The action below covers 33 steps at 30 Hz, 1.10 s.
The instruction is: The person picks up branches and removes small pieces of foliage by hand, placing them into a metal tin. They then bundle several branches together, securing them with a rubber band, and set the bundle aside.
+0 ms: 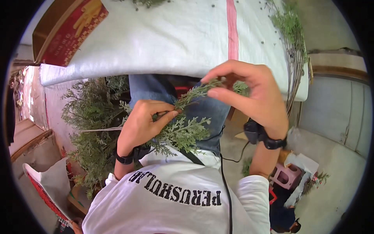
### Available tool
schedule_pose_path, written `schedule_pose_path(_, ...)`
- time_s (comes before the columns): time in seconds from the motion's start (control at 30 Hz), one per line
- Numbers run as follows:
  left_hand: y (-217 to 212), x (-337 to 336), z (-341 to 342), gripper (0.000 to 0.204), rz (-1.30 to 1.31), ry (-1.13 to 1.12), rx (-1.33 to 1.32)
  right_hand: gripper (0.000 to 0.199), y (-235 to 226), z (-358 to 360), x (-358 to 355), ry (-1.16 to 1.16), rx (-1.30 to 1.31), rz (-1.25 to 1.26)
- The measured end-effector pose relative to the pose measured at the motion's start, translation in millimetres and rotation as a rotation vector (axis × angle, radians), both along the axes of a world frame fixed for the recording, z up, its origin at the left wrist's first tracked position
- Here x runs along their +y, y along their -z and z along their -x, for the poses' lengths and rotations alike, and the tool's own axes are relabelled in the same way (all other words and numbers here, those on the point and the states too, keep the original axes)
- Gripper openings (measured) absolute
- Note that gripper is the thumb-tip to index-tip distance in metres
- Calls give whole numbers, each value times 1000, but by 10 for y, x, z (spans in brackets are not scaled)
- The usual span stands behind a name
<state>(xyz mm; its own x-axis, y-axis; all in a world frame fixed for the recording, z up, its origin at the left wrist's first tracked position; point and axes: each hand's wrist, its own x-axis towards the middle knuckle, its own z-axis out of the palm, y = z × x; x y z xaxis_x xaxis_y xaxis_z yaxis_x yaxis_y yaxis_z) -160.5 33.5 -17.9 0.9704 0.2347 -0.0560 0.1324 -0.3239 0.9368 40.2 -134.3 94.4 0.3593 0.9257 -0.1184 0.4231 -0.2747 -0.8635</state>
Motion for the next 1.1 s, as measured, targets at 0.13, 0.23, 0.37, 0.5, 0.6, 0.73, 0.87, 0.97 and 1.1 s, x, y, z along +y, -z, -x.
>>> schedule_pose_path(0.13,-20,141,92,17,16,-50,25,21,259,123,376,156,436,-106)
schedule_pose_path(0.23,-105,239,102,17,22,-131,50,16,333,243,705,159,638,-180)
schedule_pose_path(0.37,-169,400,157,18,88,-181,46,16,327,435,1194,181,872,-337)
schedule_pose_path(0.5,-138,592,319,18,146,-270,-54,18,204,379,1551,142,1102,-206)
schedule_pose_path(0.6,-143,658,403,19,146,-337,-132,23,89,422,1836,145,1117,-151)
schedule_pose_path(0.73,-170,657,446,19,138,-373,-135,24,-142,272,2038,101,1144,-556)
schedule_pose_path(0.87,-150,605,377,18,220,-341,-46,24,-476,153,2407,-69,545,-428)
schedule_pose_path(0.97,-8,485,241,18,250,-319,-120,24,-431,181,2714,-126,385,-321)
schedule_pose_path(1.1,157,239,224,19,226,-188,-46,25,-350,191,3108,-116,349,-294)
